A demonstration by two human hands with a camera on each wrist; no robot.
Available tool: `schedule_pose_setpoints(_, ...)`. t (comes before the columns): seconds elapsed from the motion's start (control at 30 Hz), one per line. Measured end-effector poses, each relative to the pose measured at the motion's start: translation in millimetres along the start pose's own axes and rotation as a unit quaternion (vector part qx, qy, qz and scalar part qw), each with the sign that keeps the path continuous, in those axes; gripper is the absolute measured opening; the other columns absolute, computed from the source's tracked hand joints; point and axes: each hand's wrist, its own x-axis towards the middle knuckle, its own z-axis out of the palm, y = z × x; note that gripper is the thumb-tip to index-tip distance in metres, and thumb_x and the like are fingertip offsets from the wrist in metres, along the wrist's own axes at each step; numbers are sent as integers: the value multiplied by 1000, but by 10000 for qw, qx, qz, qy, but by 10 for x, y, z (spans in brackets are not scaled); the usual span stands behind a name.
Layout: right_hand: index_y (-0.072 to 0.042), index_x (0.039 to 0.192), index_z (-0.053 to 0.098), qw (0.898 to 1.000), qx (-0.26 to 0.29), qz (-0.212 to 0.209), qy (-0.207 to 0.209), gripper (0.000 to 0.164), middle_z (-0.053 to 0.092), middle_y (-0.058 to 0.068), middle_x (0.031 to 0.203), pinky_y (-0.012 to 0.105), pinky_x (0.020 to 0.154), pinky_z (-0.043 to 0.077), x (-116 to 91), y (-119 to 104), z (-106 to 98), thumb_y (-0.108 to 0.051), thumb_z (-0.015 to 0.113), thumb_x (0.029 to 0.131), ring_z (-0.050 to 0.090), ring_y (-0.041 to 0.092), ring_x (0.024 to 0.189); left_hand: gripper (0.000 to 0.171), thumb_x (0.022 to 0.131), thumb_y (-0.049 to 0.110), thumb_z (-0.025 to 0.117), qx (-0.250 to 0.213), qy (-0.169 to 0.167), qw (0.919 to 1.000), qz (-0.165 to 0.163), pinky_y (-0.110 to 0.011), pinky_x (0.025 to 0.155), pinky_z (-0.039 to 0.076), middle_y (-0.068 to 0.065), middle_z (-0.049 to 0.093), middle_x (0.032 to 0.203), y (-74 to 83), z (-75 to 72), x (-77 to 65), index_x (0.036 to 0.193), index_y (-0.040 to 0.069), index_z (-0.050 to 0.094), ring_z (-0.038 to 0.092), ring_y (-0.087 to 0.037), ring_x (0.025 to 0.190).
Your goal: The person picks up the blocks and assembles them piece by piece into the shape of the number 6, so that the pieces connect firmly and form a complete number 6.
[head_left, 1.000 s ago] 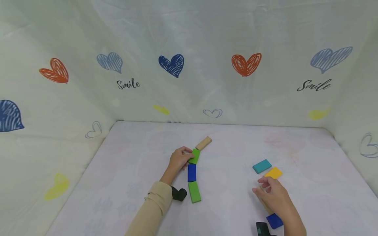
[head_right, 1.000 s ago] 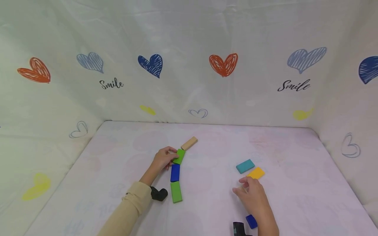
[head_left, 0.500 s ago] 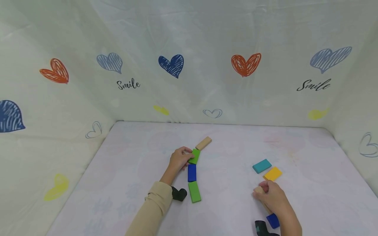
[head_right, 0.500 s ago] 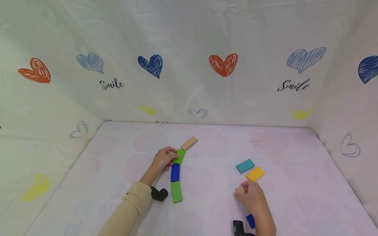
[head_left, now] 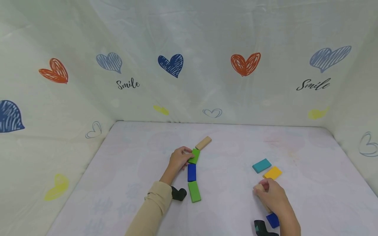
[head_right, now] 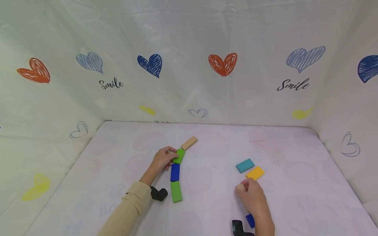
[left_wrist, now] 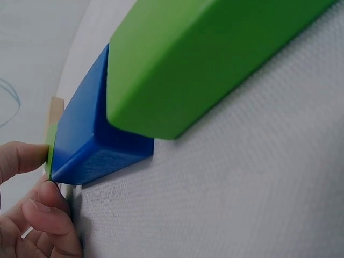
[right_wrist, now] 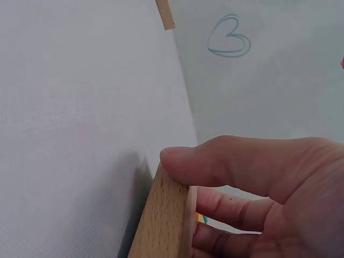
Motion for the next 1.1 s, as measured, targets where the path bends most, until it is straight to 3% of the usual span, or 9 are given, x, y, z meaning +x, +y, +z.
schedule_pose_setpoints(0.57,1,128,41,9973,549,-104,472,55,50,25,119,40,79,50,-70,-200,-17,-38,54,92,50,33,103,24,80,18,67,-76,25,10000,-6,-18,33,35,0,48,59,-7,-21,3,102,8,65,41,-9,38)
schedule_pose_setpoints(0.87,0,121,51,9936,782,-320,751,50,57,20,108,23,65,45,-83,-282,50,-40,56,91,54,26,92,23,79,17,67,-80,36,10000,15,-18,33,35,1,48,58,11,-35,-16,100,9,66,42,-9,38)
schedule_pose_setpoints(1.1,0,117,52,9903,1064,-344,828,47,60,16,103,17,61,48,-94,-328,110,-38,58,90,55,21,87,23,80,17,67,-99,26,9999,-11,-18,34,34,1,48,58,14,-32,-29,100,9,66,42,-8,39)
